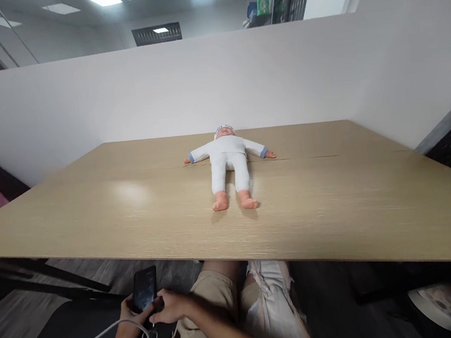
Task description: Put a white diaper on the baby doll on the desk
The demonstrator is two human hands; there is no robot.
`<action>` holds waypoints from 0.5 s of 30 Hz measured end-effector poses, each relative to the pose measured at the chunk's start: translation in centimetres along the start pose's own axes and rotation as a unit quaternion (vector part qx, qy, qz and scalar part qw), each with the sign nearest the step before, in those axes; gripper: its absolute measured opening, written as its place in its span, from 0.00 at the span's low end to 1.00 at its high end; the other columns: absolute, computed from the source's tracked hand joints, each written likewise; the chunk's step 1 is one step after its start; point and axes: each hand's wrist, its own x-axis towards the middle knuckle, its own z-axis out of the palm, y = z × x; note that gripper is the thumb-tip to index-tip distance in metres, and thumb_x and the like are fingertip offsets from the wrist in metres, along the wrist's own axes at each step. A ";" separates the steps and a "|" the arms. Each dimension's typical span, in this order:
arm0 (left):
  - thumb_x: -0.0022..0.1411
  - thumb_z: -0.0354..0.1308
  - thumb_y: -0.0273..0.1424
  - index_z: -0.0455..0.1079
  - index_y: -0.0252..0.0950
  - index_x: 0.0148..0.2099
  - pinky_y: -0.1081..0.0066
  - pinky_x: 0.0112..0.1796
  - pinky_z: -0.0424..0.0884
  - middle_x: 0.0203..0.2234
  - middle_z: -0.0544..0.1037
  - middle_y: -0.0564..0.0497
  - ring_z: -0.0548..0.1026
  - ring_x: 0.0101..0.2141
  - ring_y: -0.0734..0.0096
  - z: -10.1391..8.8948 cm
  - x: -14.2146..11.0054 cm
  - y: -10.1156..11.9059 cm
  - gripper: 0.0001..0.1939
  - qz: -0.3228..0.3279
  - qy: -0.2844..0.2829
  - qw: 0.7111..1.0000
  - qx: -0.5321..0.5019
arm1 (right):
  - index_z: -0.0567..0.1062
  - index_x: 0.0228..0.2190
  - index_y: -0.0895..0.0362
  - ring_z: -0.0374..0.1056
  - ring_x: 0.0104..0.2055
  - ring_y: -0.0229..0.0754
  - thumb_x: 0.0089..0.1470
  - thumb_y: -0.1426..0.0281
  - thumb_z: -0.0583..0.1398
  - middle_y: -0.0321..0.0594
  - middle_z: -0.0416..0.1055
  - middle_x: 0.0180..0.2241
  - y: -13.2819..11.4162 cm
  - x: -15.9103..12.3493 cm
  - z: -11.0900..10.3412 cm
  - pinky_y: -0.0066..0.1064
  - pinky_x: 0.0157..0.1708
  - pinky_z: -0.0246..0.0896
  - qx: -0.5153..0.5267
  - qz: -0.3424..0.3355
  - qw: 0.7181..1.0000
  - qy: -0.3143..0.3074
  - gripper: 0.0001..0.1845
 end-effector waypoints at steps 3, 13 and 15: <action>0.41 0.75 0.61 0.68 0.40 0.52 0.44 0.65 0.70 0.50 0.79 0.42 0.76 0.60 0.37 1.8 -0.5 1.0 0.44 -0.011 -0.022 0.995 -0.100 | 0.70 0.58 0.56 0.78 0.46 0.47 0.41 0.72 0.78 0.37 0.77 0.43 1.0 0.9 0.9 0.35 0.47 0.76 0.055 0.016 0.998 -0.021 0.44; 0.63 0.62 0.67 0.68 0.49 0.67 0.52 0.62 0.75 0.67 0.74 0.46 0.70 0.69 0.45 2.1 -4.3 2.7 0.41 -0.046 -0.102 0.968 -0.224 | 0.59 0.62 0.51 0.76 0.29 0.38 0.50 0.59 0.76 0.40 0.71 0.47 2.8 1.4 1.2 0.33 0.27 0.77 0.175 0.012 0.984 -0.017 0.47; 0.61 0.63 0.68 0.68 0.49 0.69 0.52 0.64 0.75 0.69 0.73 0.45 0.68 0.70 0.44 1.9 -5.0 3.6 0.43 -0.055 -0.110 0.960 -0.251 | 0.59 0.64 0.52 0.78 0.33 0.42 0.50 0.58 0.76 0.40 0.72 0.47 2.7 1.2 1.1 0.35 0.30 0.79 0.177 -0.001 0.984 -0.007 0.49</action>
